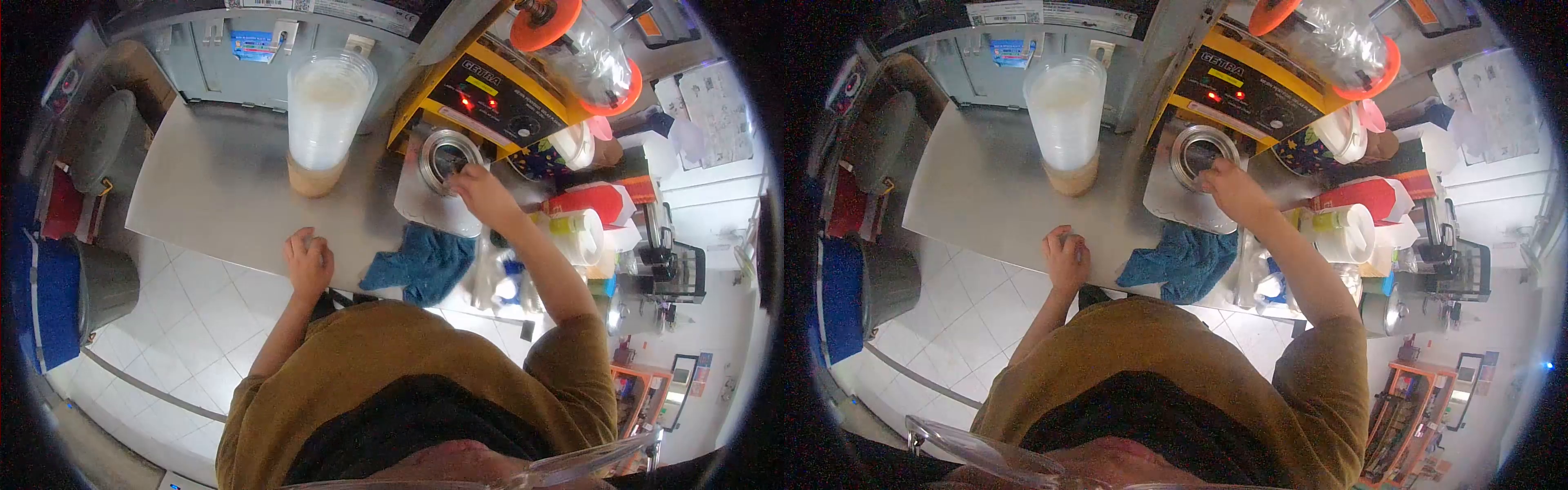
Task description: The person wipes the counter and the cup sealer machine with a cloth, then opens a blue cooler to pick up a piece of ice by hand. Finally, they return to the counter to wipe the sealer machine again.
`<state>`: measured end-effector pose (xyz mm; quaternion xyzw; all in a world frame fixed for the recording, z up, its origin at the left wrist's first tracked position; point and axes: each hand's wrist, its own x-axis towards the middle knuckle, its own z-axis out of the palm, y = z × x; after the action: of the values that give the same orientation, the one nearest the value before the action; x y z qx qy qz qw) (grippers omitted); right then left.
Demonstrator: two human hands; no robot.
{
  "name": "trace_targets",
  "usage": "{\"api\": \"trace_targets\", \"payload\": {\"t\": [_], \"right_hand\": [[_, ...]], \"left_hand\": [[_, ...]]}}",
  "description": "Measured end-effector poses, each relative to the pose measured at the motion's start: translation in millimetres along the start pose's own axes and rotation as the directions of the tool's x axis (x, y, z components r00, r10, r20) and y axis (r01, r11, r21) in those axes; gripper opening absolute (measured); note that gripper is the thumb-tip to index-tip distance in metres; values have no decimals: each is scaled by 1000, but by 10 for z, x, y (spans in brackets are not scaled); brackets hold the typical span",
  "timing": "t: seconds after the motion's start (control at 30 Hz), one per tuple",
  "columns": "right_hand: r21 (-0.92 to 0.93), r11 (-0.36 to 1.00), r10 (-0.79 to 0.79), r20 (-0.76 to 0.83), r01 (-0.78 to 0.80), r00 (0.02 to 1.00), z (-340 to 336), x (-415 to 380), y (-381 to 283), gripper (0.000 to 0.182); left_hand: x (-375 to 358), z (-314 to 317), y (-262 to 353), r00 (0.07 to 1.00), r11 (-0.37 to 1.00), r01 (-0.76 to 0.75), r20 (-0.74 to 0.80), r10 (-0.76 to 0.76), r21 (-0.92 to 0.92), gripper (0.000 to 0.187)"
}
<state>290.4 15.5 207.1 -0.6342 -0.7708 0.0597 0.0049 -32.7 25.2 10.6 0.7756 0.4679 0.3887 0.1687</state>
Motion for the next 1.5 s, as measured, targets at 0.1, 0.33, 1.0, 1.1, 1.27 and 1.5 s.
{"api": "trace_targets", "payload": {"t": [0.1,0.33,1.0,1.1,1.27,1.5], "right_hand": [[7,999,-35,-45,36,998,60,-27,81,20],[-112,993,-30,-5,29,1000,60,-10,41,16],[143,990,53,-308,-9,950,358,43,-67,13],[105,994,62,-303,-31,951,330,-23,-81,13],[122,990,105,-243,-77,964,302,6,-142,22],[126,987,141,-357,-102,923,437,152,-228,23]], "left_hand": [[-6,-16,13,1000,1000,-1,1,1,-11,19],[-6,-14,4,1000,1000,-18,-9,18,21,21],[-7,14,12,999,998,-5,-32,7,58,21],[-11,19,1,999,998,-12,-31,14,67,21],[-3,16,13,999,999,-12,-34,13,37,20],[9,8,26,1000,998,21,-4,-20,60,23]]}}
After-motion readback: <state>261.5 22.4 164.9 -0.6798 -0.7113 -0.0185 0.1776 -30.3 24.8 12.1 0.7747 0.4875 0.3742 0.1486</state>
